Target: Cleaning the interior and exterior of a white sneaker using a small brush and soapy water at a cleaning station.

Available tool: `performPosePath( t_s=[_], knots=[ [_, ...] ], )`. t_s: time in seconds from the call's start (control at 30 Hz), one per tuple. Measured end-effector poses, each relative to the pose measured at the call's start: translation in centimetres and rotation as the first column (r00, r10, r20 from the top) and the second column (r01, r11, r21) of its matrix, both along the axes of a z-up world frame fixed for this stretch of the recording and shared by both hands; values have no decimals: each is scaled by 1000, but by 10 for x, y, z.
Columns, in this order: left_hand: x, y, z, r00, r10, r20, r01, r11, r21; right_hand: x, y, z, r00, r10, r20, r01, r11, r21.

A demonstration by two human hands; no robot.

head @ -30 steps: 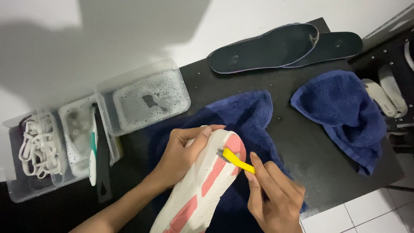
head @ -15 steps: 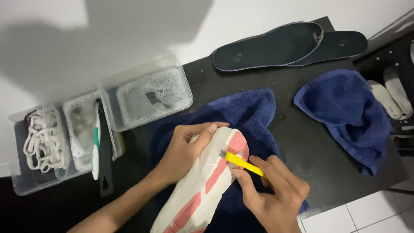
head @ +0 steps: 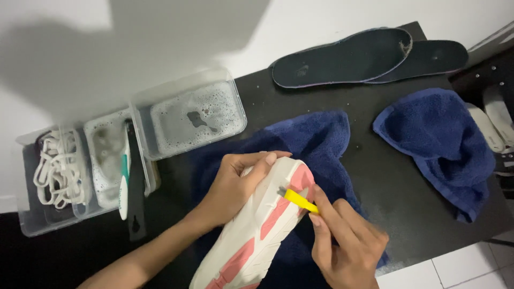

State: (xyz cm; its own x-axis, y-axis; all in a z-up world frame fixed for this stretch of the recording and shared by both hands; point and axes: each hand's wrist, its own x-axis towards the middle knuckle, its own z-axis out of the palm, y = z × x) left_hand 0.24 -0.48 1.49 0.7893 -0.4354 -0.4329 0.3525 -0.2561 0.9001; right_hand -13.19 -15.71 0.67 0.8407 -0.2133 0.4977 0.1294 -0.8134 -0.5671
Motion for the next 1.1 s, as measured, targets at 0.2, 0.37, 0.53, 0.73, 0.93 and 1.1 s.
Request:
performPosePath(
  t_s=[0.2,0.37,0.53,0.73,0.93,1.1],
  knots=[
    [1,-1,9,992,-18,128,24,999,-45,-16,-4,-4,993,-96,-74,91,993,-69],
    [-4,3,6,982,-37,187,34,999,17,-4,7,7,997,-81,10,82,991,-107],
    [-5,-5,12,986,-9,169,11,1000,-12,-22,0,-8,995,-99,-32,93,983,-160],
    [-10,-10,9,975,13,222,-20,999,28,-16,1,1,996,-90,-10,86,977,-193],
    [-10,-22,5,983,22,183,-26,1000,17,-26,-10,-19,996,-87,13,88,988,-128],
    [-14,-21,-1,980,33,194,-50,995,88,-21,-7,-12,996,-38,79,45,995,-90]
  ],
)
